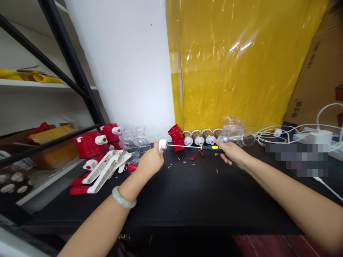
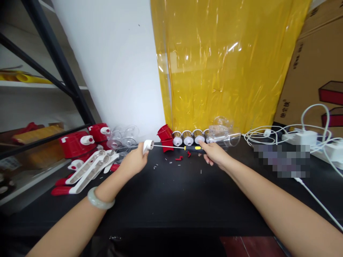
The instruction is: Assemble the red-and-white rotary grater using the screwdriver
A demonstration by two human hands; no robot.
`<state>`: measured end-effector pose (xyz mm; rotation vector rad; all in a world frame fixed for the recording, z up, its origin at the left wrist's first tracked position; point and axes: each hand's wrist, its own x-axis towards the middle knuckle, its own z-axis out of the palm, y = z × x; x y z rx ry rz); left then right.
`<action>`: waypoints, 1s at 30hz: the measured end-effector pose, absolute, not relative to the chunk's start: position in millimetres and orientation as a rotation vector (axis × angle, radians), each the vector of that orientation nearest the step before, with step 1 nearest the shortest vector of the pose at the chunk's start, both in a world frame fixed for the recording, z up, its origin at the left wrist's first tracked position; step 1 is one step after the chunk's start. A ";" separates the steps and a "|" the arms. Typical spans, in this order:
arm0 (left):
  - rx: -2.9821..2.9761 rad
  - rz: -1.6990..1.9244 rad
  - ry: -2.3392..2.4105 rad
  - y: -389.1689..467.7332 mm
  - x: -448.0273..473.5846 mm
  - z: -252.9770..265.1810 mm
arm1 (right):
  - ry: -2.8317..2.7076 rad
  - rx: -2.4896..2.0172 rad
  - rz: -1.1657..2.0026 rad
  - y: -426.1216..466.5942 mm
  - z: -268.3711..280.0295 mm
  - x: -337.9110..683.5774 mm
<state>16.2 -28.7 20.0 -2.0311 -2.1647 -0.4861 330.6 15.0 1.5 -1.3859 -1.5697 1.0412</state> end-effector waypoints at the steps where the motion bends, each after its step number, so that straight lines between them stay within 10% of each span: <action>1: -2.043 -0.515 -2.168 -27.9 14.6 20.9 | -1.558 -1.314 1.023 14.5 0.7 329.3; 9: -2.300 -0.719 -2.370 -16.8 -0.4 22.4 | -1.829 -0.878 0.605 9.9 -2.0 335.9; 23: -2.103 -0.510 -2.090 -23.1 4.3 20.8 | -1.502 -1.259 1.104 13.5 -0.9 328.6; 30: -2.365 -0.860 -2.296 -13.3 -8.2 20.5 | -1.408 -1.166 0.807 12.9 3.5 332.8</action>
